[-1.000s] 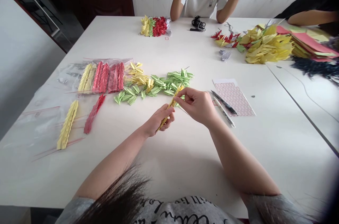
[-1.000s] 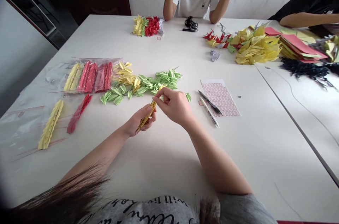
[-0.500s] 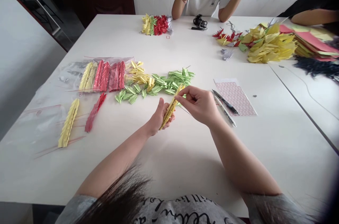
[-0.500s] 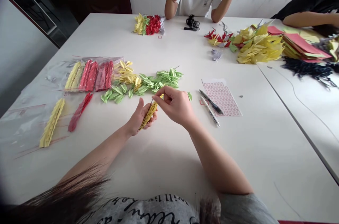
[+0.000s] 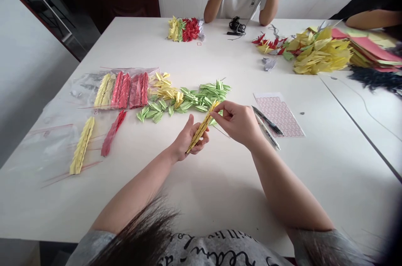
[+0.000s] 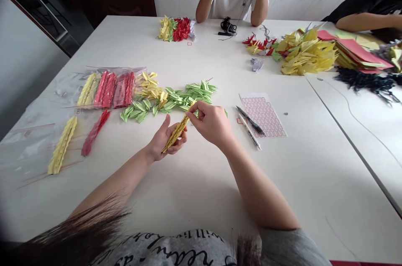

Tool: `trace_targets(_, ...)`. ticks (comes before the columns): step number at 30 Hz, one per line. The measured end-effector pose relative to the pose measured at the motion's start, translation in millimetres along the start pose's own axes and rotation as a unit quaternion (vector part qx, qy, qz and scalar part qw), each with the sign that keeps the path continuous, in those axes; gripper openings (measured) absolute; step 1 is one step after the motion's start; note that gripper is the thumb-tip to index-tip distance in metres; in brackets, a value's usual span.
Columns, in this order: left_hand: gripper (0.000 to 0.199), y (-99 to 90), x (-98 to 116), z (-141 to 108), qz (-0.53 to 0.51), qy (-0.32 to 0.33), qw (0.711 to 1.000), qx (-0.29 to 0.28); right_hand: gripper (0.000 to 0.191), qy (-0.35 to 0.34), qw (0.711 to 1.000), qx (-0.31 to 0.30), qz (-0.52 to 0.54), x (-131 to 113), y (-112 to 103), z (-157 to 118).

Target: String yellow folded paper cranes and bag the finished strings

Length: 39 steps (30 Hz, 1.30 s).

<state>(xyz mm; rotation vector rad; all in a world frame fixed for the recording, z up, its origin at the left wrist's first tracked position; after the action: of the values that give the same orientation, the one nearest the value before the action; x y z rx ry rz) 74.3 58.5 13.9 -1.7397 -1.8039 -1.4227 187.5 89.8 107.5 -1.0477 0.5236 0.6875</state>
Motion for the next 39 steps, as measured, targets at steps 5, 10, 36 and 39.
trace_targets(5,0.057,4.6,-4,-4,-0.07,-0.08,0.993,-0.05,0.016,-0.002,0.999,-0.026,0.037,-5,-5,2)
trace_targets(10,0.05,-0.9,-6,-2,-0.109,-0.118,0.986,-0.041,0.031,0.058,0.928,-0.172,0.324,-18,1,-5)
trace_targets(36,0.083,-2.6,-17,-1,0.139,-0.088,0.986,-0.037,0.016,-0.093,0.969,-0.177,0.145,-37,8,-20)
trace_targets(39,0.083,-2.1,-17,-2,0.167,-0.072,0.983,-0.029,0.017,-0.087,0.976,-0.132,0.148,-34,1,-13)
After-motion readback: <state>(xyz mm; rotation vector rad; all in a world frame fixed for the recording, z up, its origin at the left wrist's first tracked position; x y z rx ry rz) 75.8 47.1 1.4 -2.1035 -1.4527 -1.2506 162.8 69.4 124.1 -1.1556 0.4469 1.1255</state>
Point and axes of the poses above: each hand's wrist, its own z-axis towards the middle knuckle, its own y-axis out of the palm, x = y × z, the point moved 8 cm from there along z, towards the middle knuckle, and after that the axes turned 14 degrees about x, right-handed, at the moved point
